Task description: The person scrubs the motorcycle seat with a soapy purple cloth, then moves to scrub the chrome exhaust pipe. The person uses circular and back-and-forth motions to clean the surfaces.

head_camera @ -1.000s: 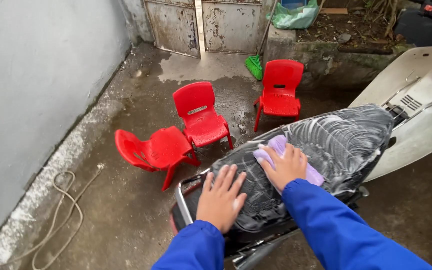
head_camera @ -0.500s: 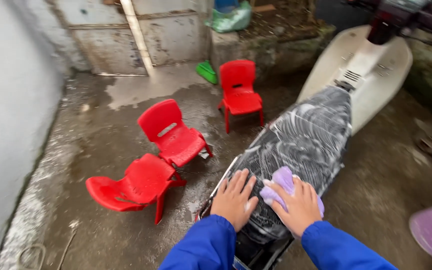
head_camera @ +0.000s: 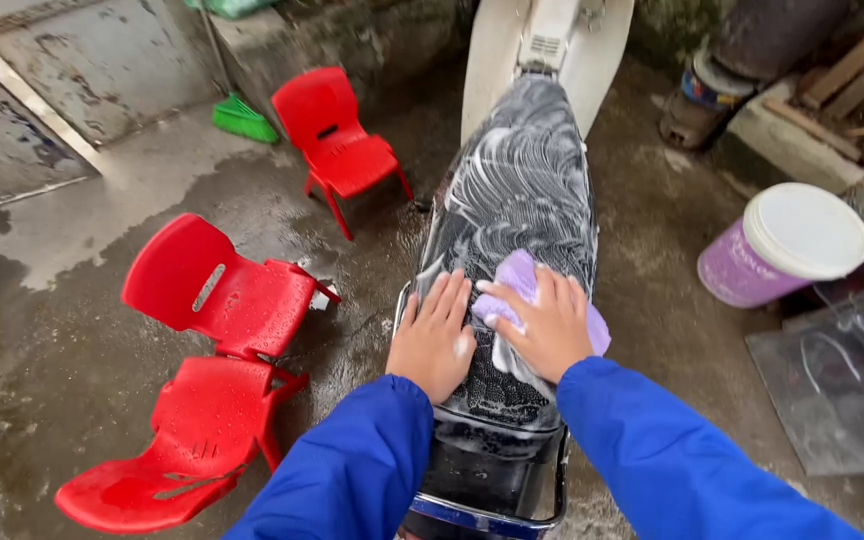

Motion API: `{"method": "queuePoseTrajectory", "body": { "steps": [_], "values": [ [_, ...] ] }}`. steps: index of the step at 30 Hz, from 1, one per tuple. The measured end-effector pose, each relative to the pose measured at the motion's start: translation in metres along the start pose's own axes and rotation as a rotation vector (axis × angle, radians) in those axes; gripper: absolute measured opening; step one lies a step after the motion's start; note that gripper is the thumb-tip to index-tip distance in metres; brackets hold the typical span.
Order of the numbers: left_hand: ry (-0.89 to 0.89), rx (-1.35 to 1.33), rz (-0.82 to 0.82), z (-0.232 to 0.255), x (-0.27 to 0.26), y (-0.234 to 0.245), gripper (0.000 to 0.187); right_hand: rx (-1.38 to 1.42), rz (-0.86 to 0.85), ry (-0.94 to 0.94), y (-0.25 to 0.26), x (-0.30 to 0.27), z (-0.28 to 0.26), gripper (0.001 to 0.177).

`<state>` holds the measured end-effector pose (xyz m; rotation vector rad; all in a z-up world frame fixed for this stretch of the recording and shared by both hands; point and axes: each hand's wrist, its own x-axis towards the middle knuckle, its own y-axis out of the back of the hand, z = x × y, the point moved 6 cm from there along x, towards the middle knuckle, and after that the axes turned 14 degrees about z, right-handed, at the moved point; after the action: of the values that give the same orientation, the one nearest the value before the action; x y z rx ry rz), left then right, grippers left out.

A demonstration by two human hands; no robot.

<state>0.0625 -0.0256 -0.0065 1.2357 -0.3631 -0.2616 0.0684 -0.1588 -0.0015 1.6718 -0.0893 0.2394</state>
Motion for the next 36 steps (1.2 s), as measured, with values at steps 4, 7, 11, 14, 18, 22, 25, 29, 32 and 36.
{"method": "queuePoseTrajectory", "body": {
  "steps": [4,7,11,14,18,22,25,29,32,36],
  "values": [
    [-0.069,-0.003,0.029,-0.006,0.011,-0.008,0.061,0.015,0.103,0.039,-0.014,0.003,0.010,0.041],
    [-0.108,-0.043,0.029,-0.008,0.023,-0.019,0.060,0.019,0.092,0.018,-0.013,0.010,0.014,0.039],
    [-0.169,-0.031,0.135,-0.013,0.037,-0.027,0.058,0.044,0.076,0.025,-0.015,0.011,0.013,0.039],
    [-0.173,-0.050,0.145,-0.013,0.041,-0.025,0.059,0.045,0.110,0.045,-0.016,0.010,0.013,0.039],
    [-0.175,-0.085,0.080,-0.014,0.043,-0.026,0.062,0.046,0.166,0.056,-0.015,0.011,0.012,0.038],
    [-0.191,-0.069,0.082,-0.016,0.043,-0.021,0.058,0.049,0.145,0.049,-0.014,0.012,0.010,0.038],
    [-0.192,-0.086,0.039,-0.016,0.039,-0.022,0.057,0.032,0.156,0.050,-0.016,0.010,0.010,0.038],
    [-0.223,-0.086,0.090,-0.016,0.040,-0.024,0.057,0.011,0.143,0.040,-0.013,0.011,0.009,0.038],
    [-0.219,-0.099,0.106,-0.019,0.039,-0.024,0.056,0.000,0.126,0.041,-0.014,0.011,0.008,0.038],
    [-0.233,-0.100,0.137,-0.019,0.040,-0.026,0.055,-0.029,0.115,0.037,-0.014,0.011,0.009,0.040]
  ]
}}
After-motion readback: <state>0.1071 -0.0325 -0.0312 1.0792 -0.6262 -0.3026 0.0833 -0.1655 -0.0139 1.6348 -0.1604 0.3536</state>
